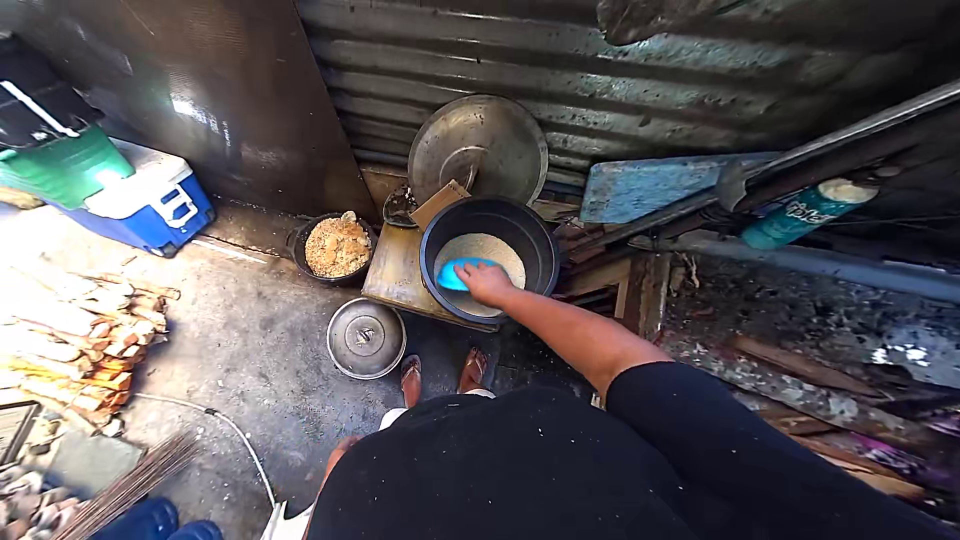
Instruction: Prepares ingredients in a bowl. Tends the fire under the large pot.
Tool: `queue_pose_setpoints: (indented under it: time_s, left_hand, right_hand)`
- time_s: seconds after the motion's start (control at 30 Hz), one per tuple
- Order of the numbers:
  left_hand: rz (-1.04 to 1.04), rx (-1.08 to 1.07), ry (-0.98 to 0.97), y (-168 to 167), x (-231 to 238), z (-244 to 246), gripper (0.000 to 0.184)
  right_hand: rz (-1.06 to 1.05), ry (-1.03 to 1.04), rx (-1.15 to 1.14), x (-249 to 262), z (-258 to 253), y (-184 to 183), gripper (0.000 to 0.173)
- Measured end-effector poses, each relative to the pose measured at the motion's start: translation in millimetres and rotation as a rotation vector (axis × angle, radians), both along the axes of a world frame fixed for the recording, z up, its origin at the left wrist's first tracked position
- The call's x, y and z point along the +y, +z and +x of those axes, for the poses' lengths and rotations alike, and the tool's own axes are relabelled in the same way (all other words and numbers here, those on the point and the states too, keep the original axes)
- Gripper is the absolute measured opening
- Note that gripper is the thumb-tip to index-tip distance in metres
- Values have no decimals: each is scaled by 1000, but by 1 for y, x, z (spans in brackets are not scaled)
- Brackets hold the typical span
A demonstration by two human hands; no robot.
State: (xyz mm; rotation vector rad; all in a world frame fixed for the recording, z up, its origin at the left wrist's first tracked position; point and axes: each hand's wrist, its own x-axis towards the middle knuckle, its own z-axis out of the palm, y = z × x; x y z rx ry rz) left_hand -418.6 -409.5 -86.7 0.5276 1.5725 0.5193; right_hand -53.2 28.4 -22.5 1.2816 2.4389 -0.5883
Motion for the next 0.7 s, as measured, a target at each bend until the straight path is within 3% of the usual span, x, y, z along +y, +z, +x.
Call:
queue_pose_setpoints:
  time_s: [0.03, 0.07, 0.13, 0.17, 0.27, 0.3, 0.5, 0.6, 0.7]
  left_hand:
    - [-116, 69, -19, 47, 23, 33, 23]
    - [-124, 151, -164, 81, 37, 57, 32]
    - [-394, 262, -292, 129, 78, 99, 41]
    - [-369, 303, -263, 112, 78, 105, 38]
    - [-217, 294, -141, 8, 59, 89, 32]
    - [-213, 289, -79, -10, 61, 85, 31]
    - [-21, 292, 312, 36, 169, 98, 37]
    - [165, 339, 259, 51, 253, 87, 42]
    - [323, 380, 60, 66, 353, 77, 44]
  right_hand:
    - [-38, 62, -13, -6, 2, 1, 69]
    - [-62, 113, -18, -8, 8, 1, 69]
    - [-84, 158, 10, -4, 24, -4, 70]
    - [-91, 165, 23, 0, 30, -6, 72]
    - [-120, 172, 11, 6, 30, -9, 71]
    - [-132, 175, 1, 7, 27, -9, 70]
    - [-167, 167, -9, 13, 22, -3, 64]
    - [-181, 150, -7, 16, 22, -4, 65]
    - [-199, 114, 5, 14, 22, -3, 67]
